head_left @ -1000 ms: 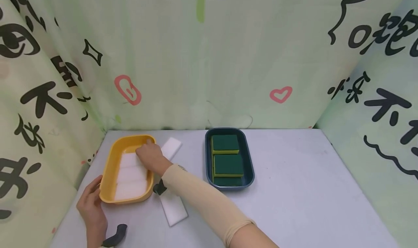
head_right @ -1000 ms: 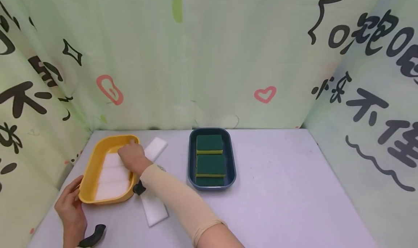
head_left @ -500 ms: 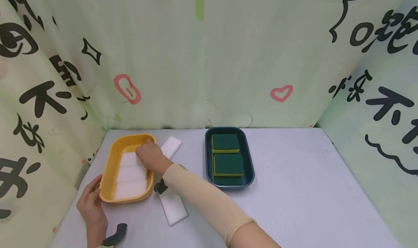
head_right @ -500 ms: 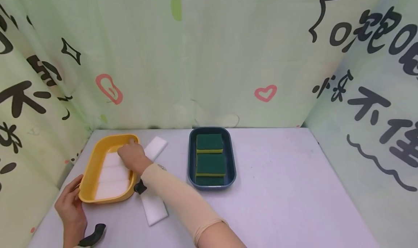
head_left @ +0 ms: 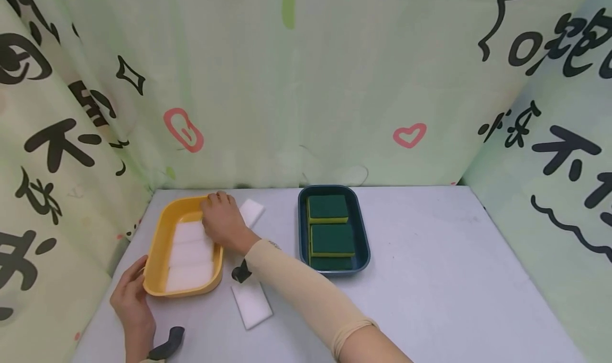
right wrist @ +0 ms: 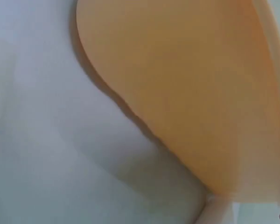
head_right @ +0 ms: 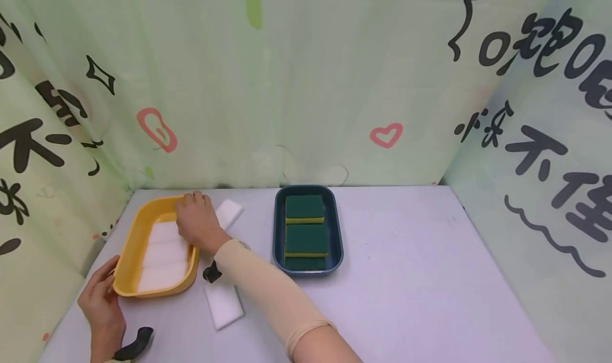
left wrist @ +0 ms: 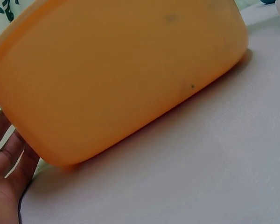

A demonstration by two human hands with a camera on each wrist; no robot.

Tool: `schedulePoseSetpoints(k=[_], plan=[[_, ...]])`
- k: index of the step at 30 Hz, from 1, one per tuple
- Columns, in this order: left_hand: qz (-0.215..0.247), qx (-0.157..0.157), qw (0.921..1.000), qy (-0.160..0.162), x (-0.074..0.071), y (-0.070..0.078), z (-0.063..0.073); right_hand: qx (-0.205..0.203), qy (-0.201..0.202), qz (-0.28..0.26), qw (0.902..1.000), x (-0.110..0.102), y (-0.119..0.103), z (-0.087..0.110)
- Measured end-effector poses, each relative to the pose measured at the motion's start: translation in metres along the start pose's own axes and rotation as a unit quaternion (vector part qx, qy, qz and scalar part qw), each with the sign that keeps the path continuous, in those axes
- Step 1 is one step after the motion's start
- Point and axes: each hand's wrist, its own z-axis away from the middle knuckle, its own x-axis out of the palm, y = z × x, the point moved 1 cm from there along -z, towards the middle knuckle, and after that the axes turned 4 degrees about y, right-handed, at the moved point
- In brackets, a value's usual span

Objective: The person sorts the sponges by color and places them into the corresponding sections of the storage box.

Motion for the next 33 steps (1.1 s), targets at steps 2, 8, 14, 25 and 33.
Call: schedulePoseSetpoints(k=[2, 8, 14, 25, 33], plan=[[0.001, 0.004, 1.0, 0.002, 0.001, 0.001, 0.0, 0.026, 0.005, -0.018, 0.9995, 0.002, 0.005, 0.001], [0.014, 0.012, 0.9998, 0.01, 0.001, 0.003, 0.0, 0.095, -0.003, -0.087, 0.9917, 0.009, 0.022, 0.004], [0.008, 0.01, 0.9999, 0.006, 0.0, 0.001, 0.001, 0.17, 0.012, -0.19, 0.9669, 0.02, 0.037, 0.014], [0.001, 0.002, 1.0, 0.005, 0.001, 0.003, 0.002, 0.211, -0.003, -0.205, 0.9558, 0.033, 0.05, 0.028], [0.0, -0.007, 1.0, 0.002, 0.001, 0.002, 0.0, 0.187, -0.038, -0.169, 0.9671, 0.038, 0.053, 0.037]])
